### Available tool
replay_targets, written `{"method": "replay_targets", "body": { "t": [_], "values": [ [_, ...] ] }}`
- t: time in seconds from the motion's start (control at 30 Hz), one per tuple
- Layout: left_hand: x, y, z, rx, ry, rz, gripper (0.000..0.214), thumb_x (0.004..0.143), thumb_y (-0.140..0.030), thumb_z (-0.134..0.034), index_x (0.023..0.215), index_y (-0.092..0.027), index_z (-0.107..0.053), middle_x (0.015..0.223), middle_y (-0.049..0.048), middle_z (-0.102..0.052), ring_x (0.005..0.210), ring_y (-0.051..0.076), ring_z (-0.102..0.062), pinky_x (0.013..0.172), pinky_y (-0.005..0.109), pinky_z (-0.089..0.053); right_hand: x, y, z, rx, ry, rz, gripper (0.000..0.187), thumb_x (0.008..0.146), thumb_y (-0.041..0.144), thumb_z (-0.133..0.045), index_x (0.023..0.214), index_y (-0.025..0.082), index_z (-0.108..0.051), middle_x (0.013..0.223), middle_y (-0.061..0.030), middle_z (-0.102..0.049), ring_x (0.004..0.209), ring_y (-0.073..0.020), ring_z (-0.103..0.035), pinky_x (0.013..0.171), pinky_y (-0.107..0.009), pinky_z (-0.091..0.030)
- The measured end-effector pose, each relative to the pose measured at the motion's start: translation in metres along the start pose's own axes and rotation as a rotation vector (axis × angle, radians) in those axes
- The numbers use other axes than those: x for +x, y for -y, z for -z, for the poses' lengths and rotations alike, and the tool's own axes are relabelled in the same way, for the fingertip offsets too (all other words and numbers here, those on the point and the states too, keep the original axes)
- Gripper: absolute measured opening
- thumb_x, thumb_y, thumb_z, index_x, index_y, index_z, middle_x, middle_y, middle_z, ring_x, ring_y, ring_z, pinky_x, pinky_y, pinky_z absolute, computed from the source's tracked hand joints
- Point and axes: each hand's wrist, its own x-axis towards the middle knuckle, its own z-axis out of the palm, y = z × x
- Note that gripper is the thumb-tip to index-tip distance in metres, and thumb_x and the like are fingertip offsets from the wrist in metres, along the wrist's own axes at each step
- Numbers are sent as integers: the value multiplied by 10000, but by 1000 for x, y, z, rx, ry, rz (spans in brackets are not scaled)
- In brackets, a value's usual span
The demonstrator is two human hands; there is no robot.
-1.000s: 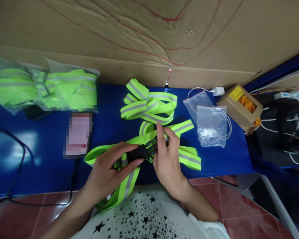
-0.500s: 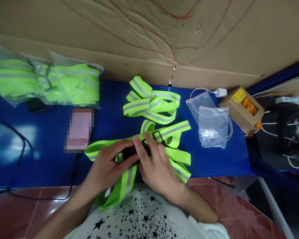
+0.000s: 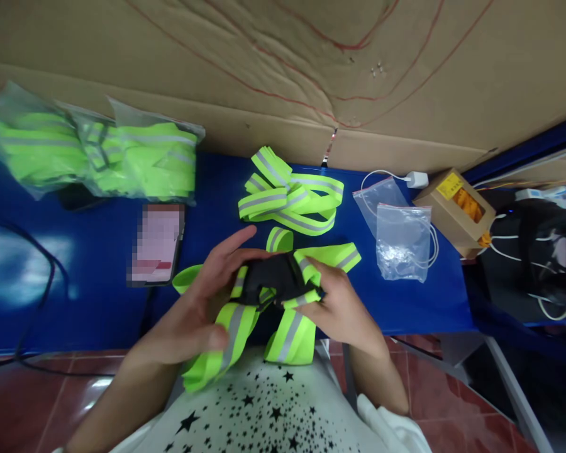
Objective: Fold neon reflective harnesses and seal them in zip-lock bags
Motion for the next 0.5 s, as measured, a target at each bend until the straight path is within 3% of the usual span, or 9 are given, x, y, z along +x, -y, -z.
{"method": "replay_targets", "body": {
  "t": [0.07, 0.1, 0.23, 0.3, 0.4, 0.5],
  "values": [
    [-1, 2, 0, 121, 52, -9, 1245, 658, -679, -868, 1649, -422, -159, 1659, 74, -404, 1508, 342, -423, 1224, 452, -403, -2, 0, -1, 143, -78, -52, 218, 929, 229, -722, 1144, 257, -744, 1089, -23, -768, 921, -183, -742, 838, -298, -611],
    [-1, 1, 0, 225, 54, 14, 1243, 666, -647, -882, 1649, -420, -156, 1686, 72, -362, 1534, 354, -380, 1246, 486, -368, -2, 0, 0, 235, -80, -78, 221, 931, 250, -725, 1151, 261, -749, 1108, -29, -768, 929, -191, -746, 859, -318, -618],
    [0, -6, -2, 534, 20, 96, 762, 843, -450, -801, 1514, -332, -460, 1528, 69, -577, 1400, 336, -554, 1172, 513, -454, -5, 2, 2, 656, 7, -183, 285, 897, 324, -770, 1178, 280, -752, 982, -26, -783, 787, -196, -764, 763, -346, -656],
    [-1, -12, -4, 573, 0, 87, 647, 875, -374, -753, 1468, -304, -502, 1449, 65, -639, 1327, 311, -615, 1131, 492, -495, -7, 3, 3, 767, 46, -227, 265, 880, 309, -783, 1143, 279, -767, 899, -15, -778, 712, -183, -754, 716, -331, -655],
    [-5, -20, -6, 655, -8, 40, 679, 902, -341, -708, 1517, -304, -424, 1529, 75, -568, 1418, 308, -536, 1237, 554, -366, -10, 5, 2, 695, 3, -204, 244, 875, 322, -788, 1117, 288, -772, 852, -2, -760, 703, -179, -733, 731, -337, -645],
    [-6, -21, -14, 701, -32, -6, 925, 830, -512, -791, 1589, -313, -301, 1634, 105, -444, 1538, 377, -371, 1295, 679, -59, -13, 8, -5, 389, -211, -127, 83, 900, 325, -757, 966, 276, -768, 792, 4, -714, 731, -181, -696, 723, -331, -620]
  ]
}}
